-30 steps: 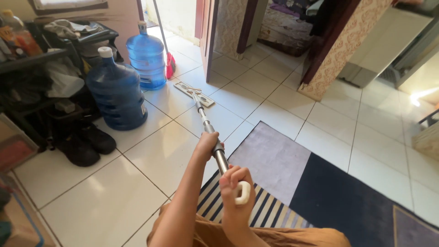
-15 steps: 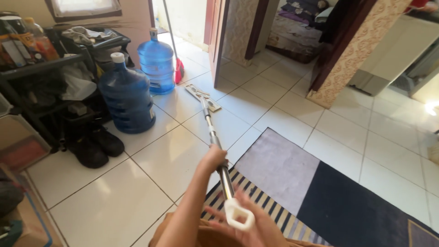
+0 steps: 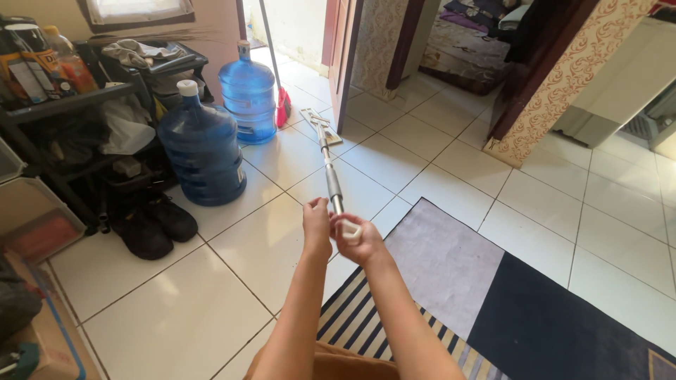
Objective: Mop the tiled floor in a home environment.
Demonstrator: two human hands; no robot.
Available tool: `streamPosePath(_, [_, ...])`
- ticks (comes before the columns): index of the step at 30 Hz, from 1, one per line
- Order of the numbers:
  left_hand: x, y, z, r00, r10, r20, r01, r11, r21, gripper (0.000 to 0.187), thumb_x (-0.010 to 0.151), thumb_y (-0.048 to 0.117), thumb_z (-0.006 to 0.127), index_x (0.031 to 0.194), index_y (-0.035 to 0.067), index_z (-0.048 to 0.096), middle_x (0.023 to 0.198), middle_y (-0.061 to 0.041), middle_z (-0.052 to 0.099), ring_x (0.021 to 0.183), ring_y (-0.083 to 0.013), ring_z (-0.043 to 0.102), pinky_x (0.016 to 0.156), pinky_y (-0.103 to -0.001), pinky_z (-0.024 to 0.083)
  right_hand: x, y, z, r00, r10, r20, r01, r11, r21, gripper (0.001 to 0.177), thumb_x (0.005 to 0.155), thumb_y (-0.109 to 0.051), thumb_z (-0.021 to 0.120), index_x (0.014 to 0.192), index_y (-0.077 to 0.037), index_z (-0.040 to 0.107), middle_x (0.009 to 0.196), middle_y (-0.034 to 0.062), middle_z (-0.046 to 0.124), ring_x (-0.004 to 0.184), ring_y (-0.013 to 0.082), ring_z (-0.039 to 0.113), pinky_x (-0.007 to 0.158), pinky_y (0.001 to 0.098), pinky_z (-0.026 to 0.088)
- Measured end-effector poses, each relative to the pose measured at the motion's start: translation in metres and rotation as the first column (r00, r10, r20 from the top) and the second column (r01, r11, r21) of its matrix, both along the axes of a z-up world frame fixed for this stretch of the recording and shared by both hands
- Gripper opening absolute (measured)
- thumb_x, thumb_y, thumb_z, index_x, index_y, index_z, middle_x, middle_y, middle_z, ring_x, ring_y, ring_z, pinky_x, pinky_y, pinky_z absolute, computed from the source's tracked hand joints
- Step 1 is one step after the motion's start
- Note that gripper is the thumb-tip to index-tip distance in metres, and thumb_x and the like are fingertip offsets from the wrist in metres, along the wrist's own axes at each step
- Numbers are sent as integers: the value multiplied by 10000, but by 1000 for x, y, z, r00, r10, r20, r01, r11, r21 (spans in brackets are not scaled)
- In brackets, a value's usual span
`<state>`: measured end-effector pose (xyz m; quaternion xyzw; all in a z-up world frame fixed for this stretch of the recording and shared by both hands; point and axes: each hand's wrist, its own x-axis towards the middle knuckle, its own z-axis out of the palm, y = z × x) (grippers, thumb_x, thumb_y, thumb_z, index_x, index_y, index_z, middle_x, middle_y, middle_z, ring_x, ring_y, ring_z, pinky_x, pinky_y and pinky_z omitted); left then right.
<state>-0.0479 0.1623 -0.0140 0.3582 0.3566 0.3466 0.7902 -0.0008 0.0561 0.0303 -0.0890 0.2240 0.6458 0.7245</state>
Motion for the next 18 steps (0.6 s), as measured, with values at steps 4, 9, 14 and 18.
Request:
streamPosePath(4, [14,2,-11,987,113,-116,-87,974,207,504,903,314,649,1312,40,536,1229,-171,617,1074,-266,613,885,-393,520,-18,-18,-67,934,111,340,17,936,-352,242,1022,-265,551,1006,-23,536,920,90,601,791,219,644,655,321,611])
streamPosePath(9, [7,15,-5,957,66,-284,88,864,496,504,923,357,689,1279,25,561,1299,-211,560,1149,-297,566,954,-399,492,-72,-67,-7,977,159,-145,-108,945,310,264,1024,-251,522,943,-1,557,825,43,569,613,120,529,474,286,499])
streamPosePath(14, [-12,25,21,980,74,-183,0,928,373,423,941,316,631,1242,26,568,1231,-175,671,1112,-266,638,923,-377,520,-51,-40,49,949,45,-312,143,821,553,207,1066,-188,466,964,-10,488,842,37,492,627,103,480,490,286,494])
streamPosePath(18, [-10,25,23,976,125,-176,-44,914,403,412,918,291,642,1227,28,574,1237,-165,666,1112,-264,639,912,-379,523,25,32,-4,976,15,-217,86,890,448,166,1085,-161,455,1035,-6,488,916,83,536,788,179,555,732,345,570])
